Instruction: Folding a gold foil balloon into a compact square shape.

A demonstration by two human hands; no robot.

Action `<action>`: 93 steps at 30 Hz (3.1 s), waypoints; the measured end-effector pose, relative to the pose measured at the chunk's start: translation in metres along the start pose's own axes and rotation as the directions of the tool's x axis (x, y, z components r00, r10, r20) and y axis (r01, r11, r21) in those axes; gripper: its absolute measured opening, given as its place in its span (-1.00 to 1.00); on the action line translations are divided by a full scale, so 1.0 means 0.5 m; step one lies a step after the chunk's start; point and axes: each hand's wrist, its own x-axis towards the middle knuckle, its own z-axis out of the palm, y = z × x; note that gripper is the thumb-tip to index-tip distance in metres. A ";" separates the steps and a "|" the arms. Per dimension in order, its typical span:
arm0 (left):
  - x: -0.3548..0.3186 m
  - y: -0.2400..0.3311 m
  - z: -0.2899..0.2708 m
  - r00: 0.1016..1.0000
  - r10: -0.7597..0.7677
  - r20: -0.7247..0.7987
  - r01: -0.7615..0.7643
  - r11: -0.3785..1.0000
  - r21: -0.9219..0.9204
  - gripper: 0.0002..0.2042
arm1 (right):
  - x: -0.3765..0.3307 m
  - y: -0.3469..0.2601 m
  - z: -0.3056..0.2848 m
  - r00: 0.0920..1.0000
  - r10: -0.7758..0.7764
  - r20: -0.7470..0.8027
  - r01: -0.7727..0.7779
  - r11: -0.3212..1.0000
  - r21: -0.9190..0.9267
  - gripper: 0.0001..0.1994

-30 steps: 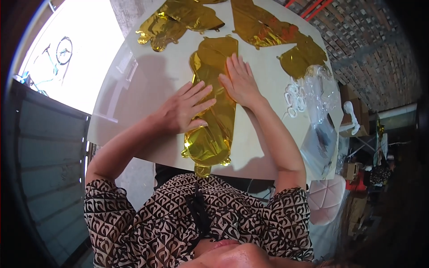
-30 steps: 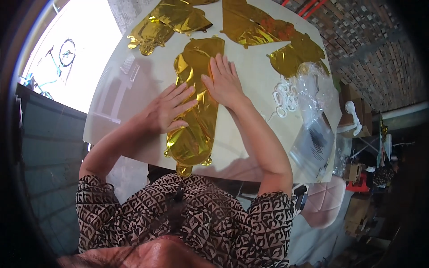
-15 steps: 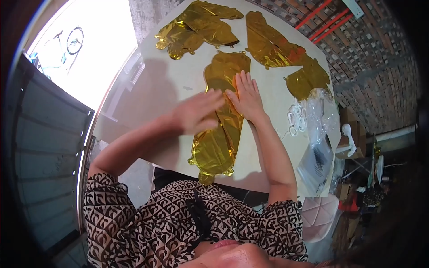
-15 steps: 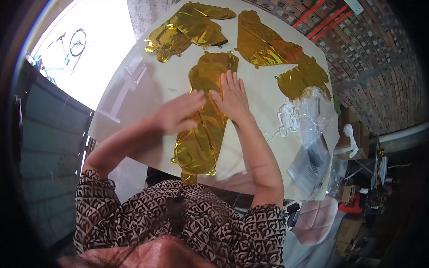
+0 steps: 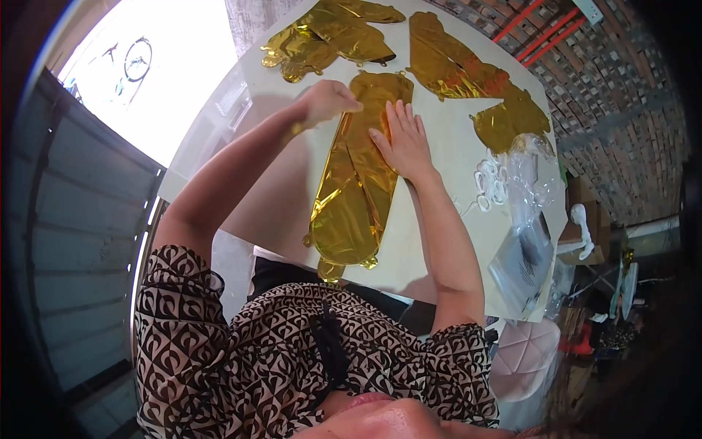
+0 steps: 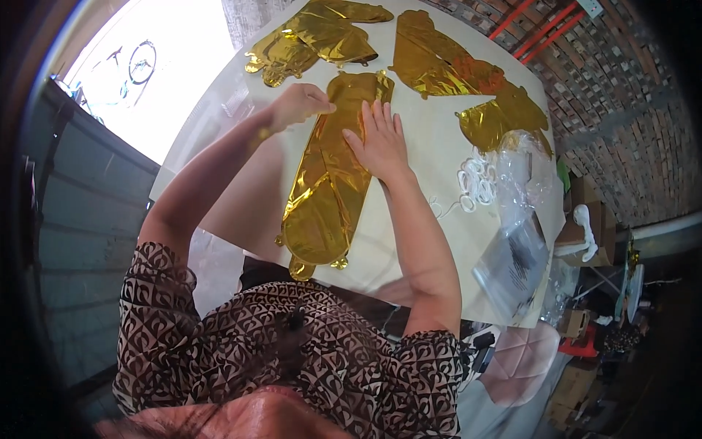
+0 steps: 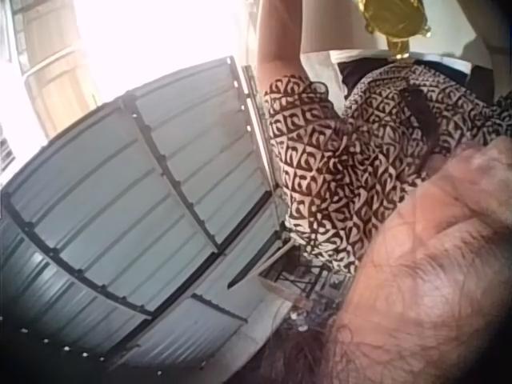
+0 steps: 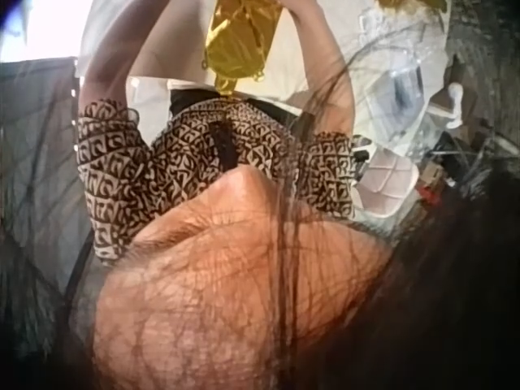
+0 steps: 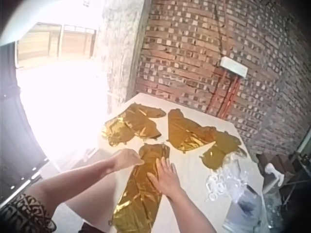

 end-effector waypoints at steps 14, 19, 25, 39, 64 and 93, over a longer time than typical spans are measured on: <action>-0.102 0.002 0.117 0.671 0.725 -0.158 -0.505 0.602 0.618 -0.62 | 0.000 0.009 0.003 1.000 0.018 -0.018 -0.017 0.998 0.065 -0.15; -0.087 -0.024 0.118 0.489 0.866 -0.101 -0.596 0.417 0.686 -0.62 | -0.003 0.001 -0.005 0.999 0.016 -0.046 -0.012 0.996 0.087 -0.03; -0.087 -0.022 0.117 0.538 0.840 -0.076 -0.559 0.422 0.713 -0.64 | -0.009 -0.004 -0.016 0.991 0.000 -0.136 0.021 0.988 0.155 0.09; -0.044 -0.046 0.085 0.714 0.700 -0.008 -0.629 0.646 0.433 -0.64 | -0.011 -0.006 -0.015 0.995 -0.045 -0.083 0.053 0.994 0.093 -0.26; -0.025 -0.057 0.037 0.632 0.736 0.242 -0.678 0.374 0.633 -0.57 | -0.007 -0.012 -0.023 0.997 -0.080 0.022 0.079 0.995 0.055 -0.52; -0.037 -0.047 0.038 0.649 0.673 0.355 -0.663 0.273 0.697 -0.56 | -0.051 -0.073 -0.074 0.957 -0.288 -0.031 0.289 0.957 0.037 -0.38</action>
